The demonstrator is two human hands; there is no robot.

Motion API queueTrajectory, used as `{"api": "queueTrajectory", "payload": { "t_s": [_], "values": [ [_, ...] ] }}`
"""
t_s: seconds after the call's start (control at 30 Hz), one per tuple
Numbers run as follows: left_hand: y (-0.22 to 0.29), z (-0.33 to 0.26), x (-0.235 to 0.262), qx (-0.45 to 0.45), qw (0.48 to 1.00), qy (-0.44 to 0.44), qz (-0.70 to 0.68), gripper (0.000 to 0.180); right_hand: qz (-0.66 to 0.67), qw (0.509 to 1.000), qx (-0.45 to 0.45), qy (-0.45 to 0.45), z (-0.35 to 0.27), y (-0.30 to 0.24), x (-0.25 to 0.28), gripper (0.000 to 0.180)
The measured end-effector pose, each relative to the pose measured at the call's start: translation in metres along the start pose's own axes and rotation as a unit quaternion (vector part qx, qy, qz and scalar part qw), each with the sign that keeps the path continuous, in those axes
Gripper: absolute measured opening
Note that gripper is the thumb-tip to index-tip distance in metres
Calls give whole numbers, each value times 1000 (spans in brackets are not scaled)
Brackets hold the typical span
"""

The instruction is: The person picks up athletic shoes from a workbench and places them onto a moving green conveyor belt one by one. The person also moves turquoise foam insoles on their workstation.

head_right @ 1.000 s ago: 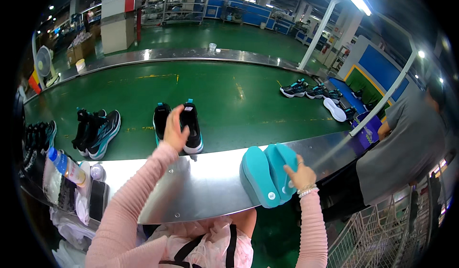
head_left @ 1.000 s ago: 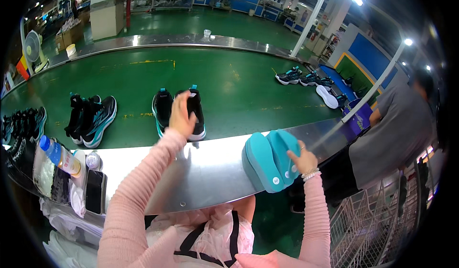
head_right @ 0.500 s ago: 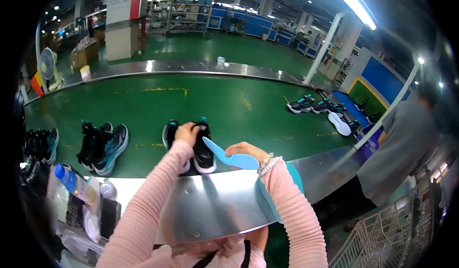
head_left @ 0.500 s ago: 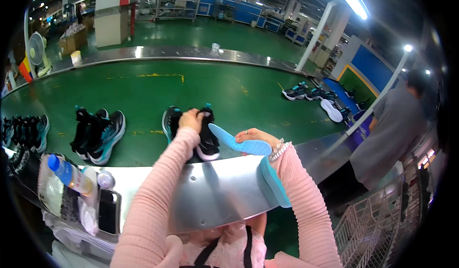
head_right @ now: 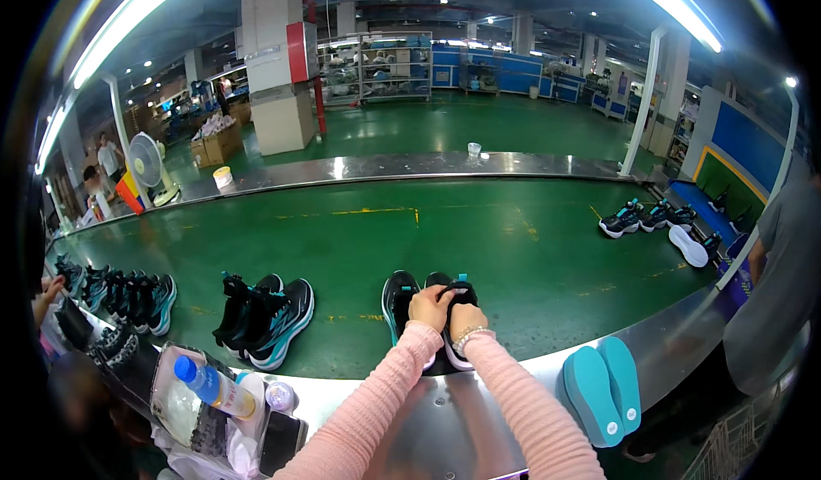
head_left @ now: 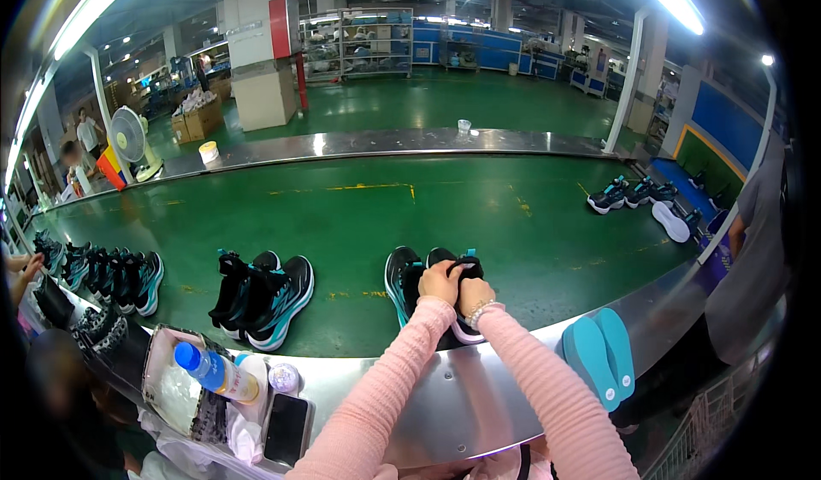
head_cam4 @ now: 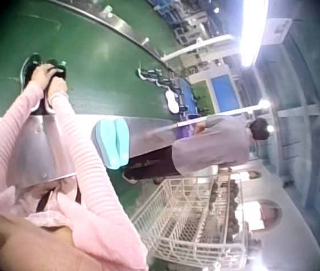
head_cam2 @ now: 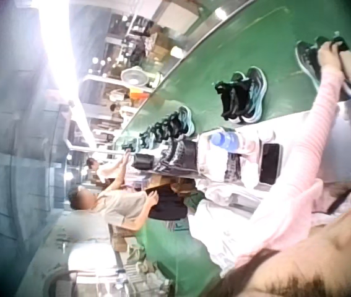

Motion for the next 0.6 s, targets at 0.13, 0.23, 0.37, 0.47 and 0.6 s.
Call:
{"api": "queueTrajectory", "payload": {
  "t_s": [0.13, 0.23, 0.37, 0.47, 0.6],
  "values": [
    [10, -5, -5, -10, 1000, -14, 16, 26, 79, 996, -45, -12, 22, 17, -17, 26],
    [6, -4, 4, 2, 1000, -10, -3, 25, 4, 997, 43, -57, 42, -3, -43, 32],
    [-14, -1, 24, -5, 999, 22, 27, 24, 25, 993, 64, -97, 69, -33, -96, 35],
    [22, 5, -10, -65, 997, 23, 18, 24, 80, 991, -27, -106, 100, 41, -114, 34],
    [-5, 21, -5, 22, 999, -46, 18, 26, 85, 987, 77, -110, 39, 6, -62, 28]
  ]
}}
Point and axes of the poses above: each hand's wrist, its own z-axis towards the middle knuckle, its own x-axis out of the back of the hand, y = z × x, the point moved 10 cm from there along z, towards the middle knuckle, and after that the axes turned 4 degrees about -y, right-handed, at the moved point
